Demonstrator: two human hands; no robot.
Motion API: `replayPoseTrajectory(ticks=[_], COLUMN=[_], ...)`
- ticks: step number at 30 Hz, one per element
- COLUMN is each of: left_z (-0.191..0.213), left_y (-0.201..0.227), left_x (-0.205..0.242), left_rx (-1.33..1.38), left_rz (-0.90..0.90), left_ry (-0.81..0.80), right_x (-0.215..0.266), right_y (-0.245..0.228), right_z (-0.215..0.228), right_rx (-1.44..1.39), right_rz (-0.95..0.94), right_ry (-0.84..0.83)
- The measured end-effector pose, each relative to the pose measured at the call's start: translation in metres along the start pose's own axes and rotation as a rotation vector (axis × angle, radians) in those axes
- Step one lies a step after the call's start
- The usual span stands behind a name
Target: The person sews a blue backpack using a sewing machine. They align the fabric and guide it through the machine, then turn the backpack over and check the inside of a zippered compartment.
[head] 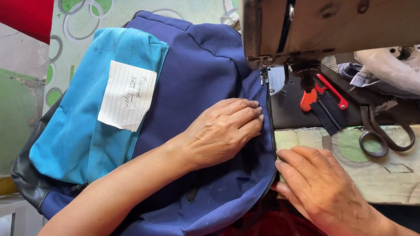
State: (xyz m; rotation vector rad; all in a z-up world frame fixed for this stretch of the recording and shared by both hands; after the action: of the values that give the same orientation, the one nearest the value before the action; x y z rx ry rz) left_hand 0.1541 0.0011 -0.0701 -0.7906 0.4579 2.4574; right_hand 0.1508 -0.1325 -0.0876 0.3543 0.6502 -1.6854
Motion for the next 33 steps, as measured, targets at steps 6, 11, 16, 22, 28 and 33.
replayPoseTrajectory(ticks=[6,11,16,22,28,33], left_z=[0.0,-0.001,-0.008,-0.008,0.001,0.002], left_y=[-0.006,-0.003,-0.005,-0.023,-0.026,-0.025], left_x=[-0.003,-0.007,-0.004,-0.002,-0.013,-0.013], left_rx=[0.007,-0.048,-0.092,0.041,0.172,0.21], left_rz=[0.049,-0.015,-0.023,0.129,0.168,0.134], left_ry=[-0.025,-0.086,-0.181,-0.164,-0.13,-0.146], right_x=[0.001,-0.034,-0.051,-0.039,-0.043,-0.02], right_y=[0.005,0.03,0.08,0.104,0.091,0.089], right_z=[-0.002,0.013,-0.012,-0.044,-0.031,-0.052], right_rx=[-0.051,-0.185,-0.178,-0.033,-0.033,-0.059], right_rz=[0.134,0.12,0.068,0.112,0.202,0.269], right_ry=[-0.026,-0.017,-0.024,0.0,-0.082,-0.125])
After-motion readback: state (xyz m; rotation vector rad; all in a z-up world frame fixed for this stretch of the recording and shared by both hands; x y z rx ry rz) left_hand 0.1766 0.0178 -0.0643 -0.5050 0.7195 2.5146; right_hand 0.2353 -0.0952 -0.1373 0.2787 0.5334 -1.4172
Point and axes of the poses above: each hand's wrist, its own x-axis away from the middle knuckle, its own z-axis out of the back of the hand, y = z × x, the point moved 9 cm from there along -x, towards the middle knuckle, and after that the axes turned 11 degrees about y, right-handed, at the moved point
